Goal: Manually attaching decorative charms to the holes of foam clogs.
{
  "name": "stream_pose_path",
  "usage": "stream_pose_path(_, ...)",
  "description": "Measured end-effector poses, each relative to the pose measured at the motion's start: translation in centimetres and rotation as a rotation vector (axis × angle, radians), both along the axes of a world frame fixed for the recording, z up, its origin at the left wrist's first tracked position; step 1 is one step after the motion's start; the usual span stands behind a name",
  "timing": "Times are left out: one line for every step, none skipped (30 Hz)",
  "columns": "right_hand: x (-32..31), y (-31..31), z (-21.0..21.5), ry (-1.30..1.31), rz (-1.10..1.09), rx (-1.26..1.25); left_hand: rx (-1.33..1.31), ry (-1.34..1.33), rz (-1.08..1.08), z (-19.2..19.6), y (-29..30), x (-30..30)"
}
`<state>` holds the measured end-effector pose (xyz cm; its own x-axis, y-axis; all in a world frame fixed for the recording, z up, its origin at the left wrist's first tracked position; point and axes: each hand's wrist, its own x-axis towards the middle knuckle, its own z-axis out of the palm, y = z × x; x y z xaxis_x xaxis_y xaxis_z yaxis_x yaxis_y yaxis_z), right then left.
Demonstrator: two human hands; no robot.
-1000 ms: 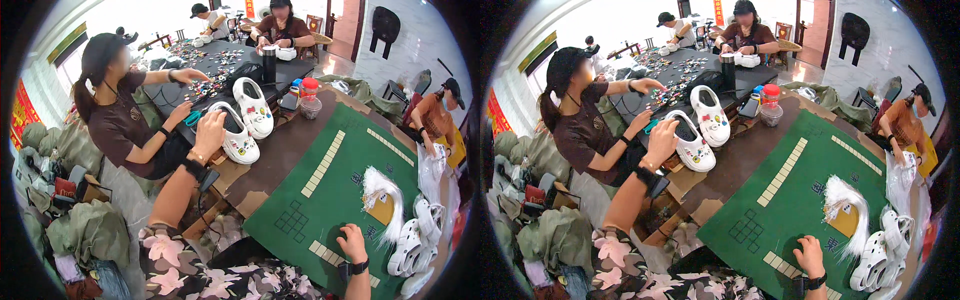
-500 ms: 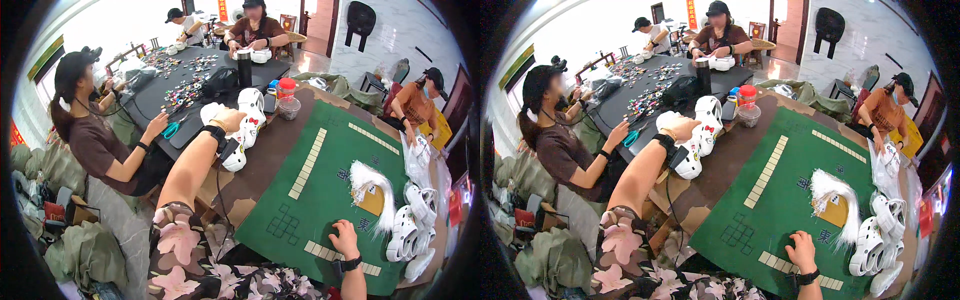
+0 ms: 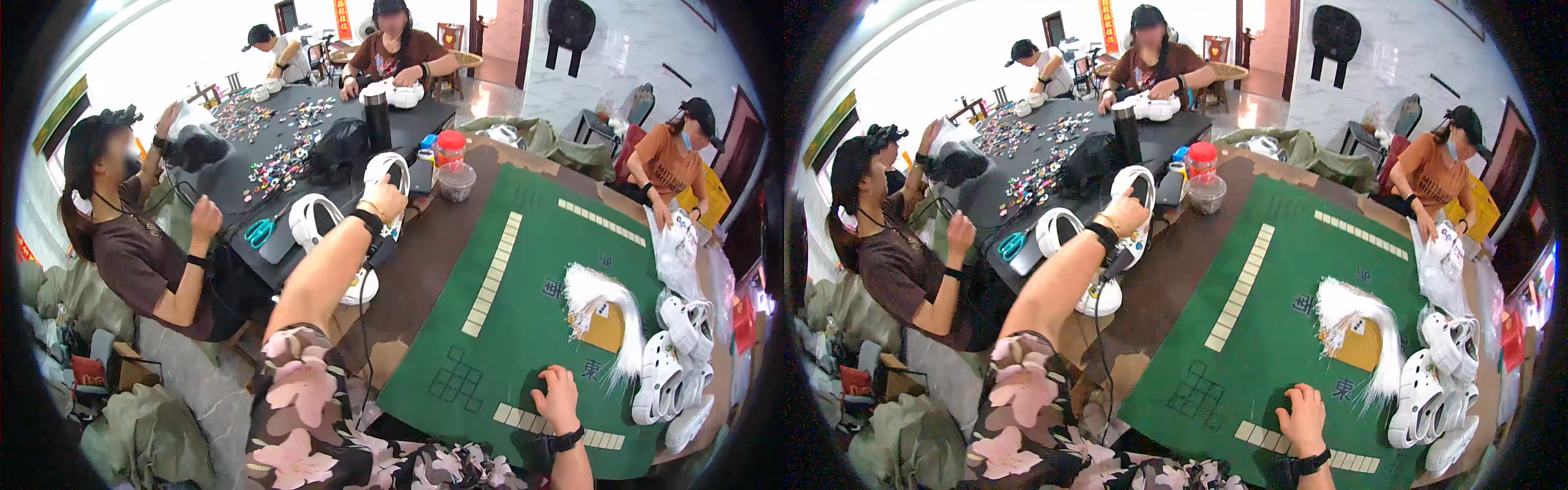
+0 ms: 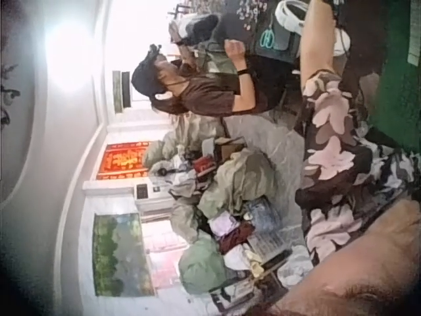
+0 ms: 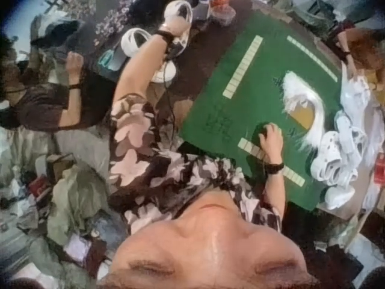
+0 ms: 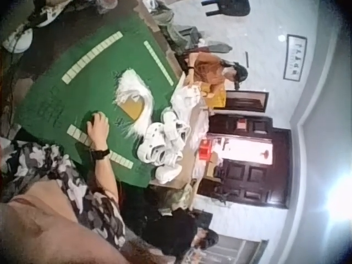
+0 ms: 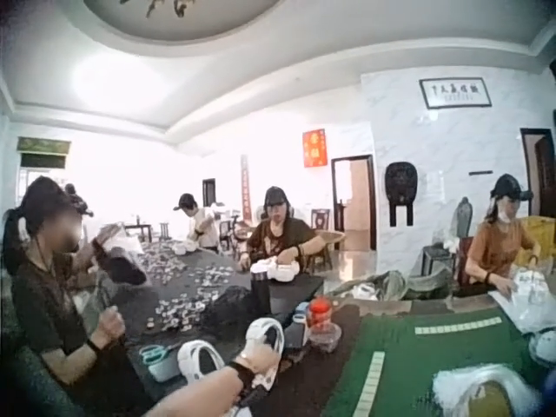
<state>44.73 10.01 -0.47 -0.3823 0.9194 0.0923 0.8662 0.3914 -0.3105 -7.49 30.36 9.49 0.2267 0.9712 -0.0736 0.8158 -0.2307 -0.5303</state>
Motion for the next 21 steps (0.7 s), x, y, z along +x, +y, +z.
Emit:
stream_pose_path(-0.1, -0.1, 0.0, 0.002, 0.011, -0.019, -0.025, 0.029, -0.010, 0.6, -1.0, -0.7)
stream_pose_path(-0.1, -0.1, 0.1, 0.007, 0.006, -0.001, -0.041, -0.007, -0.015, 1.7, -2.3, -0.7)
stream_pose_path(-0.1, 0.0, 0.2, 0.013, 0.005, 0.022, -0.033, -0.054, -0.028, 2.2, -3.3, -1.4)
stream_pose_path(-0.2, -0.1, 0.1, 0.023, 0.006, 0.028, -0.068, -0.107, -0.019, 2.5, -4.5, -2.1)
stream_pose_path(0.0, -0.1, 0.2, 0.023, 0.008, 0.019, -0.098, -0.160, -0.019, 4.0, -5.8, -1.6)
stream_pose_path(-0.1, -0.1, 0.3, 0.020, -0.006, 0.020, -0.138, -0.179, -0.003, 4.7, -7.0, -1.9)
stream_pose_path(-0.1, -0.1, 0.3, 0.017, -0.023, 0.023, -0.094, -0.175, -0.079, 4.8, -8.3, -2.8)
stream_pose_path(-0.1, 0.0, 0.3, 0.018, -0.031, 0.007, -0.083, -0.175, -0.092, 4.9, -9.6, -3.2)
stream_pose_path(-0.3, 0.1, 0.2, 0.024, -0.037, 0.005, -0.074, -0.171, -0.108, 4.9, -10.6, -3.5)
stream_pose_path(-0.5, 0.3, 0.3, 0.012, -0.034, -0.002, -0.109, -0.148, -0.076, 5.0, -11.4, -3.5)
stream_pose_path(-0.7, 0.5, 0.5, -0.007, -0.041, -0.005, -0.140, -0.129, -0.054, 4.9, -11.9, -3.8)
stream_pose_path(-0.8, 0.9, 0.1, -0.001, -0.060, -0.002, -0.095, -0.147, -0.080, 4.5, -12.2, -4.6)
stream_pose_path(-1.1, 1.5, -0.3, 0.079, 0.004, -0.001, -0.065, -0.115, -0.089, 3.7, -12.1, -5.7)
stream_pose_path(-1.3, 2.2, -0.2, 0.161, 0.070, 0.003, -0.057, -0.200, -0.067, 3.3, -12.3, -6.1)
stream_pose_path(-2.2, 2.8, 1.2, 0.203, 0.096, 0.021, -0.048, -0.287, -0.046, 2.8, -12.4, -6.2)
stream_pose_path(-3.5, 3.4, 3.0, 0.241, 0.120, 0.042, 0.021, -0.325, -0.047, 1.9, -12.1, -6.1)
stream_pose_path(-4.6, 4.2, 4.3, 0.249, 0.105, 0.050, 0.090, -0.359, -0.040, 1.2, -12.2, -6.2)
stream_pose_path(-5.6, 4.8, 5.6, 0.315, 0.177, 0.102, 0.135, -0.360, -0.044, 0.7, -12.2, -6.1)
stream_pose_path(-6.1, 5.2, 6.8, 0.369, 0.244, 0.158, 0.151, -0.389, -0.055, 0.3, -12.1, -5.6)
stream_pose_path(-6.6, 5.2, 8.3, 0.367, 0.234, 0.173, 0.148, -0.381, -0.054, 0.5, -12.3, -4.9)
stream_pose_path(-7.0, 4.8, 10.4, 0.515, 0.235, 0.165, 0.150, -0.372, -0.043, 0.7, -12.7, -4.5)
